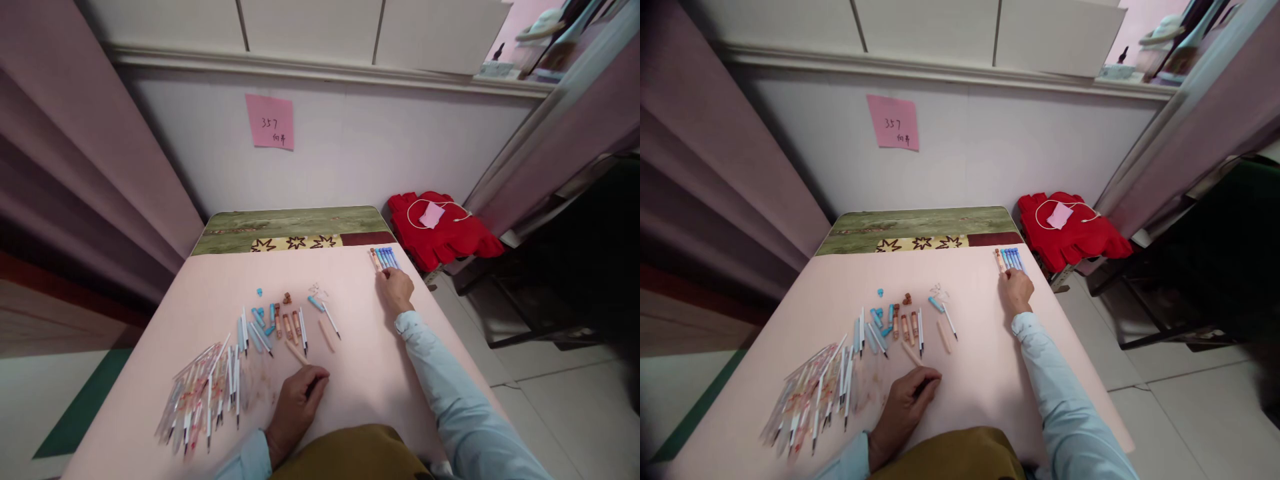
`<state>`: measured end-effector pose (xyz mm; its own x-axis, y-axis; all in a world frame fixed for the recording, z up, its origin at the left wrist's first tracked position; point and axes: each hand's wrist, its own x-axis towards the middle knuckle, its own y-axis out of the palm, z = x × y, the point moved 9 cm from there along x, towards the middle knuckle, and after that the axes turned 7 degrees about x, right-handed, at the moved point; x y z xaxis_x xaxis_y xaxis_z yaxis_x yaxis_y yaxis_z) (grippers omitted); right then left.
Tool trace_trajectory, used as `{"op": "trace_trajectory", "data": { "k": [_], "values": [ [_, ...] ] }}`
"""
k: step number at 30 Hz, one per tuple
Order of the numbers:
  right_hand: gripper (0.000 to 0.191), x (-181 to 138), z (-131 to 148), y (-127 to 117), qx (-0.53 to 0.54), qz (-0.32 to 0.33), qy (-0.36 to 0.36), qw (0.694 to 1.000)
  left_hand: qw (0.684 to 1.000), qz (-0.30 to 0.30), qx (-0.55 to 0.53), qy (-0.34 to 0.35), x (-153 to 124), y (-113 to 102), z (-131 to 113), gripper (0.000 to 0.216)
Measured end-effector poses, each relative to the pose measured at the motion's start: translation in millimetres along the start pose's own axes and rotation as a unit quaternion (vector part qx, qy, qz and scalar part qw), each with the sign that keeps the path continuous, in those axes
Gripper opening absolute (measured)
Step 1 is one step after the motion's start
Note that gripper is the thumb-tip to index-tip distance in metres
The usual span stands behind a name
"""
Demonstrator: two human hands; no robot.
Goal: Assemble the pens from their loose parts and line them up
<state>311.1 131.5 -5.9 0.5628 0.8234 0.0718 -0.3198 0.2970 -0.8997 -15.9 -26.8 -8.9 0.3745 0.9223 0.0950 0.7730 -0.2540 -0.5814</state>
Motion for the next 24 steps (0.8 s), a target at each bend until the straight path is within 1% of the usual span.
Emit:
{"op": "trace_trajectory", "data": {
  "k": [9,17,24],
  "values": [
    [0.031,5.9,6.0,1.0,-0.027,0.018,0.0,0.999,1.0,0.007,-0.003,-0.009,-1.1,1.0,1.5,0.017],
    [0.038,9.7,7.9,0.5,-0.035,0.016,-0.003,0.999,1.0,0.012,-0.006,-0.012,-0.7,2.7,3.1,0.018],
    [0.035,11.6,8.7,-1.1,-0.039,0.017,0.001,0.999,1.0,0.009,0.001,-0.013,-0.8,1.8,2.4,0.018]
  ]
}}
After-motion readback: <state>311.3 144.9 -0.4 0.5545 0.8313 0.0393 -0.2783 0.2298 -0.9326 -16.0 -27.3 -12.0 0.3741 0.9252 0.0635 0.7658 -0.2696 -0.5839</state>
